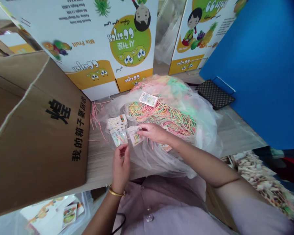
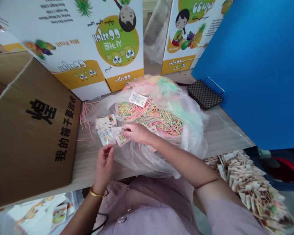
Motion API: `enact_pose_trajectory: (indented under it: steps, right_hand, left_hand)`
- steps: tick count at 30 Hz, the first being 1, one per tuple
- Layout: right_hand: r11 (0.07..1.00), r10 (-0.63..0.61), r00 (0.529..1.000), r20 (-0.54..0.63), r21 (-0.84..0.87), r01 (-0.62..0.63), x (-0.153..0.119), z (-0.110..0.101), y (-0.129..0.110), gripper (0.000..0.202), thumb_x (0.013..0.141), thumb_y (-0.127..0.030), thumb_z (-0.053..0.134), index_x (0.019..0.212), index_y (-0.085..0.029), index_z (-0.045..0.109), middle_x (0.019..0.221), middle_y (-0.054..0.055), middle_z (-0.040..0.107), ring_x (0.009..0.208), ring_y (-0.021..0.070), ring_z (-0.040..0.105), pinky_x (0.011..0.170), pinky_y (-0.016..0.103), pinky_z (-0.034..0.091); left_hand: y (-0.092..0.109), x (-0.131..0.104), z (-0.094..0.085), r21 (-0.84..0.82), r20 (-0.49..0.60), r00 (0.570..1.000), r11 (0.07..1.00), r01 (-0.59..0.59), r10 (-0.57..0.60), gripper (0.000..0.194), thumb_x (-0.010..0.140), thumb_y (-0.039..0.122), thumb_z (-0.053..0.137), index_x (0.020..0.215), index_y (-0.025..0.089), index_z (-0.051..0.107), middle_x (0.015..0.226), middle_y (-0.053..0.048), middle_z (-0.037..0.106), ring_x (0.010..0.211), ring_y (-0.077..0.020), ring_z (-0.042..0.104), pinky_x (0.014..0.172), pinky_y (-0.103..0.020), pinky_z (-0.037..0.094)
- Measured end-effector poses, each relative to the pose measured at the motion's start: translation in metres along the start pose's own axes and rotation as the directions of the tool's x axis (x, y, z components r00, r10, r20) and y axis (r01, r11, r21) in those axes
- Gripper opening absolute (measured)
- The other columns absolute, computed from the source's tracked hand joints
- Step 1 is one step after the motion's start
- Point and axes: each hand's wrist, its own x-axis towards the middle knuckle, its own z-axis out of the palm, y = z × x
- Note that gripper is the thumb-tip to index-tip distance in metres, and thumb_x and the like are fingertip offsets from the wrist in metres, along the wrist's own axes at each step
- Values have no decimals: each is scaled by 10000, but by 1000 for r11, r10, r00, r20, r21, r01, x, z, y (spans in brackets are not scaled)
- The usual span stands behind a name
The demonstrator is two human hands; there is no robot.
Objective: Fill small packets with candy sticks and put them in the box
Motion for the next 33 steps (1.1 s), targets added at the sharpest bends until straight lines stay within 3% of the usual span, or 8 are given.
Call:
enact_pose_trajectory:
  steps: [2, 4, 9, 14, 19, 23, 27, 33]
  right_hand:
    - [1000, -8, 999, 32, -13, 8, 15, 14, -7, 194, 945, -271, 596, 776, -176, 606, 714, -38, 568, 677, 115, 494, 623, 243, 304]
    - [999, -6, 997, 78, -31, 8, 31, 34, -16, 196, 956, -282, 595, 789, -178, 606, 728, -30, 583, 689, 120, 504, 620, 242, 304]
    - [994, -10, 1000, -30, -107, 7, 59, 62, -27, 112, 956, -275, 624, 976, -169, 656, 965, 38, 692, 839, 157, 580, 721, 256, 376]
    - [1000, -21, 988, -152, -16, 19, 47, 11, -10, 179, 986, -295, 563, 972, -168, 688, 973, 43, 718, 884, 165, 619, 789, 260, 404]
    - [913, 136, 985, -107, -371, -167, -3, -42, 14, 240, 960, -294, 562, 783, -186, 683, 776, 38, 678, 709, 171, 563, 653, 287, 326]
    - [811, 207, 975, -77, -544, -215, -26, -32, 28, 260, 982, -304, 520, 828, -205, 705, 800, 59, 711, 723, 201, 599, 634, 304, 312]
    - [761, 257, 948, -187, -566, -318, -10, -15, 35, 321, 1014, -371, 490, 919, -179, 730, 926, 141, 753, 836, 265, 676, 676, 325, 384]
    - [721, 308, 931, -196, -590, -363, 5, -18, 24, 279, 995, -324, 550, 1068, -113, 717, 994, 205, 755, 927, 315, 716, 741, 341, 446]
  left_hand:
    - [-10, -5, -17, 244, -23, 986, 957, -155, 165, 208, 971, 399, 587, 1049, 229, 677, 1041, -93, 686, 1017, -257, 632, 993, -442, 485]
    - [-16, -9, -27, 375, 87, 960, 884, -279, 266, 213, 990, 368, 543, 1072, 229, 682, 1086, -116, 688, 1077, -282, 629, 1025, -480, 467]
    - [-26, -12, -20, 503, 248, 915, 765, -404, 320, 438, 965, 370, 585, 1370, 202, 597, 1497, -196, 548, 1417, -370, 468, 1168, -588, 340]
    - [-33, -8, -10, 541, 211, 937, 765, -350, 279, 438, 951, 392, 599, 1339, 192, 639, 1520, -234, 530, 1429, -445, 441, 1140, -639, 314]
    - [-32, -7, -12, 549, 217, 931, 752, -366, 295, 410, 954, 390, 594, 1309, 195, 656, 1487, -221, 563, 1407, -427, 470, 1147, -621, 315]
    - [-29, -7, -9, 564, 231, 918, 725, -395, 321, 394, 961, 373, 583, 1303, 191, 656, 1445, -224, 585, 1376, -423, 488, 1137, -619, 325]
    - [-21, -4, 0, 559, 283, 885, 687, -465, 368, 354, 975, 335, 558, 1279, 183, 659, 1399, -216, 598, 1344, -401, 502, 1128, -588, 360]
    - [-18, -1, -3, 598, 287, 871, 635, -488, 399, 229, 1003, 298, 503, 1102, 176, 669, 1179, -168, 651, 1179, -319, 582, 1066, -507, 450]
